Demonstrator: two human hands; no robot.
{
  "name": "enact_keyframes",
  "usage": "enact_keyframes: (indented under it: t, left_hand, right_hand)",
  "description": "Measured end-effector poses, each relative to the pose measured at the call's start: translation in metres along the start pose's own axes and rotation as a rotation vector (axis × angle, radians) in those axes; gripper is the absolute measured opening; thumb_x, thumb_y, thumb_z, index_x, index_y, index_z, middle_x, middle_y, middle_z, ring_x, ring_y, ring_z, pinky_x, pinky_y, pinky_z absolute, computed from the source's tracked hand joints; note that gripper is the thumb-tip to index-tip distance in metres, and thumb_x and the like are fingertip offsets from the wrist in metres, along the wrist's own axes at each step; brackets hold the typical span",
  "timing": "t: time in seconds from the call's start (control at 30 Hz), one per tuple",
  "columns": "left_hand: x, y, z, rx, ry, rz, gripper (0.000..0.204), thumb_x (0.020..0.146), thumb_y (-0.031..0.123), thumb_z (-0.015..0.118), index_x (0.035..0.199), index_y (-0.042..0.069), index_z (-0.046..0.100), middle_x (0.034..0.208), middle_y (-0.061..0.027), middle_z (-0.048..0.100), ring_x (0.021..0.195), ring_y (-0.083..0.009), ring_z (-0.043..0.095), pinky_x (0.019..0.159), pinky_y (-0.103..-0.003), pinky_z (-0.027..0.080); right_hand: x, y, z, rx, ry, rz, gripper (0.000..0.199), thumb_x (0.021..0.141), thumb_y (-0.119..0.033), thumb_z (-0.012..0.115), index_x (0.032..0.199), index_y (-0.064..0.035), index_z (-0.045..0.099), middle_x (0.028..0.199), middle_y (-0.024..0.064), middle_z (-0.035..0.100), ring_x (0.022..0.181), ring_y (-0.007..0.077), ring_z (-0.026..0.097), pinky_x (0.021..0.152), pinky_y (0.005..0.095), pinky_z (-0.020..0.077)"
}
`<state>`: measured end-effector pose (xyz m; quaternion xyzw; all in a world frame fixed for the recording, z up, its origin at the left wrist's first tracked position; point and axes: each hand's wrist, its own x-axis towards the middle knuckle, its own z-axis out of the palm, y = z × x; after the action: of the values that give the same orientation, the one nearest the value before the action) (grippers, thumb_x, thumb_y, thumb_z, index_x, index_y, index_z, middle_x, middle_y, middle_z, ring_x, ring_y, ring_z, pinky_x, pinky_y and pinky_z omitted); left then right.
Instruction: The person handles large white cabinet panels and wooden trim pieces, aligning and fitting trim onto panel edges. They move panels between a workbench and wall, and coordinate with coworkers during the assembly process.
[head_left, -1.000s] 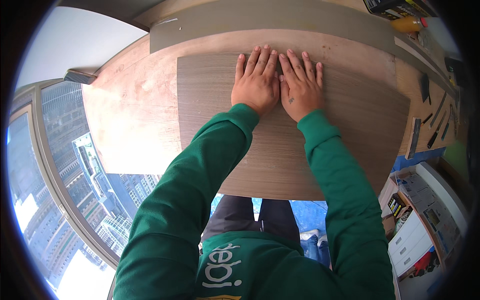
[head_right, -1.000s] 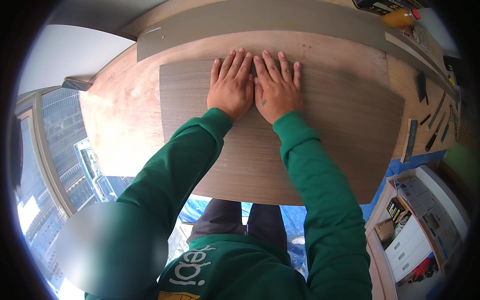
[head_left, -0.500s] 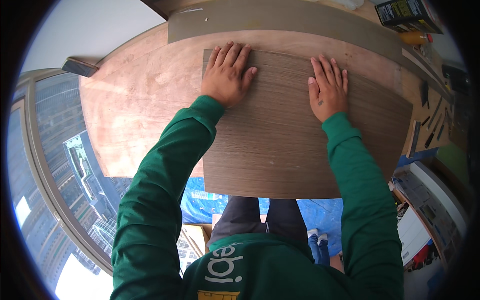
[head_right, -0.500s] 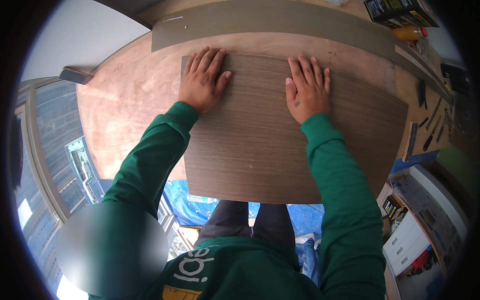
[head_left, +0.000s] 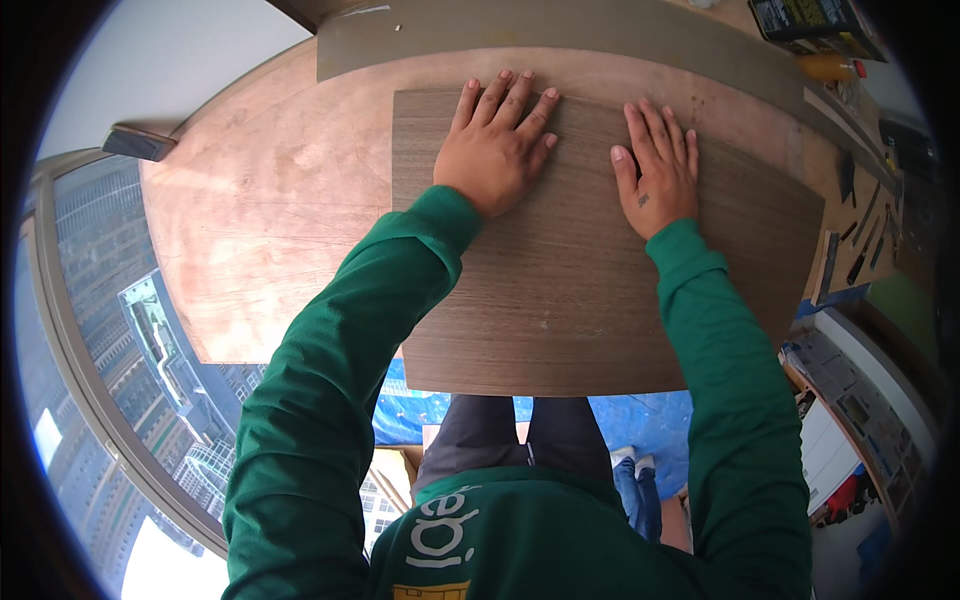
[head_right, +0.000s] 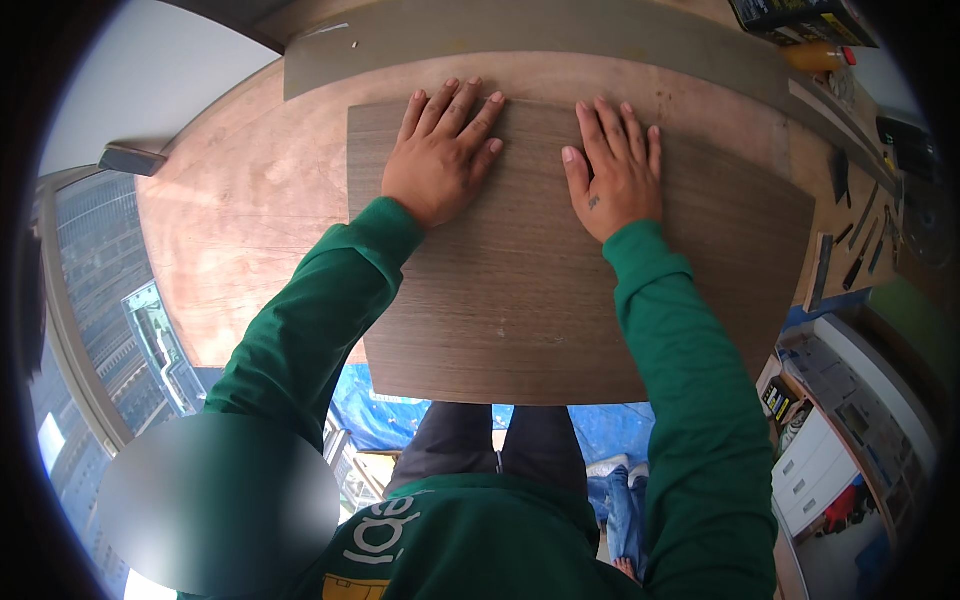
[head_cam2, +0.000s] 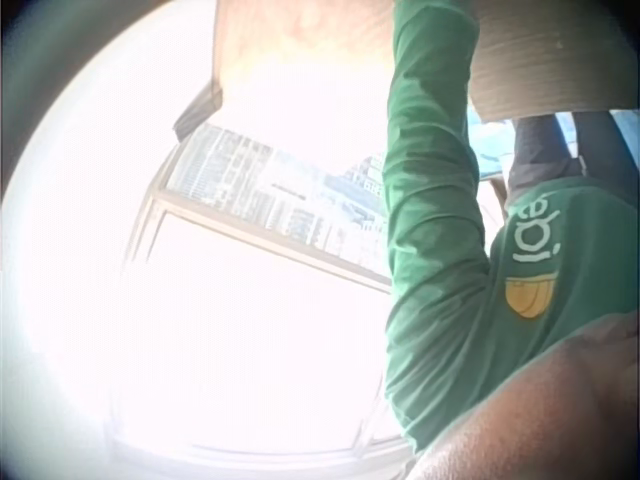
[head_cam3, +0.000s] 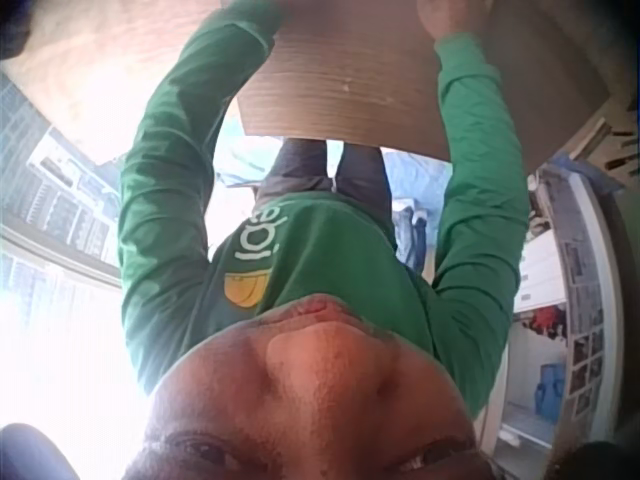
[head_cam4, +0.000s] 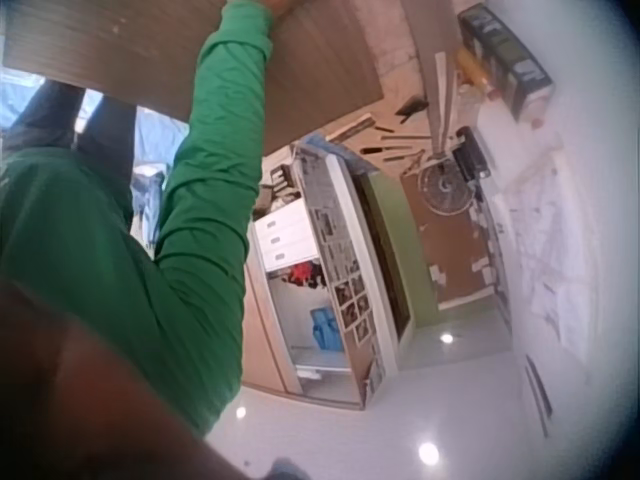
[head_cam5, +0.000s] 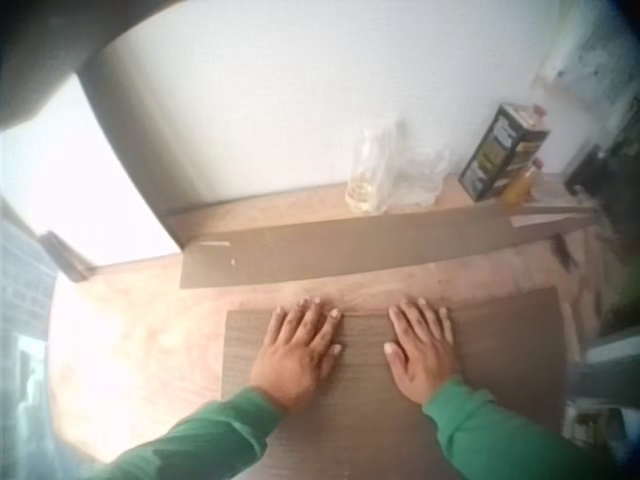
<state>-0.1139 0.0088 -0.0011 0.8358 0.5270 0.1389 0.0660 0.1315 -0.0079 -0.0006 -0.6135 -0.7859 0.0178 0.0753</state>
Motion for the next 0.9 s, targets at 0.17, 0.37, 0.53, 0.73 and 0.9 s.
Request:
enact_keyframes:
  t: [0.17,0.37,0.53,0.73,0.9]
  left_hand:
    - [0.022,-0.017,-0.01,-0.26,-0.048,0.006,0.037,0.1,0.028,0.056,0.134,0.017,0.065,0.13,-0.0088,0.063,0.132,-0.0277,0.052,0.117,-0.044,0.035]
    - [0.06,-0.058,-0.027,-0.491,-0.323,-0.373,0.023,0.086,0.025,0.07,0.1,0.008,0.078,0.101,-0.0114,0.075,0.094,-0.0285,0.07,0.089,-0.038,0.055]
    - [0.082,-0.056,-0.024,-0.515,-0.414,-0.322,0.028,0.081,0.03,0.072,0.101,0.012,0.079,0.103,-0.0121,0.076,0.096,-0.0295,0.071,0.092,-0.039,0.056]
    - [0.095,-0.044,-0.017,-0.507,-0.459,-0.32,0.03,0.078,0.031,0.076,0.103,0.013,0.08,0.102,-0.0116,0.076,0.096,-0.0284,0.071,0.092,-0.037,0.055]
    - [0.092,-0.069,-0.035,-0.52,-0.557,-0.385,0.029,0.079,0.031,0.076,0.102,0.016,0.08,0.103,-0.0098,0.076,0.099,-0.0272,0.07,0.096,-0.038,0.054]
  right_hand:
    - [0.0,0.0,0.0,0.006,0.009,-0.002,0.053,0.103,-0.04,0.05,0.153,-0.0228,0.043,0.159,0.0021,0.042,0.149,0.0305,0.034,0.124,0.0558,0.019]
    - [-0.001,0.003,0.003,0.03,0.017,-0.007,0.054,0.103,-0.041,0.05,0.153,-0.0238,0.043,0.159,0.0018,0.042,0.149,0.0303,0.034,0.125,0.0554,0.0189]
    - [-0.001,0.003,0.003,0.023,0.02,-0.01,0.054,0.103,-0.042,0.05,0.153,-0.0238,0.043,0.159,0.0018,0.042,0.15,0.03,0.033,0.125,0.0556,0.0184]
    - [0.0,0.004,0.003,0.038,0.016,-0.003,0.053,0.104,-0.043,0.049,0.153,-0.0239,0.044,0.159,0.0019,0.043,0.149,0.03,0.034,0.125,0.0556,0.0176]
    - [-0.001,0.005,0.002,0.049,0.021,-0.009,0.052,0.104,-0.042,0.05,0.152,-0.0239,0.044,0.158,0.002,0.043,0.149,0.0299,0.034,0.125,0.0553,0.0183]
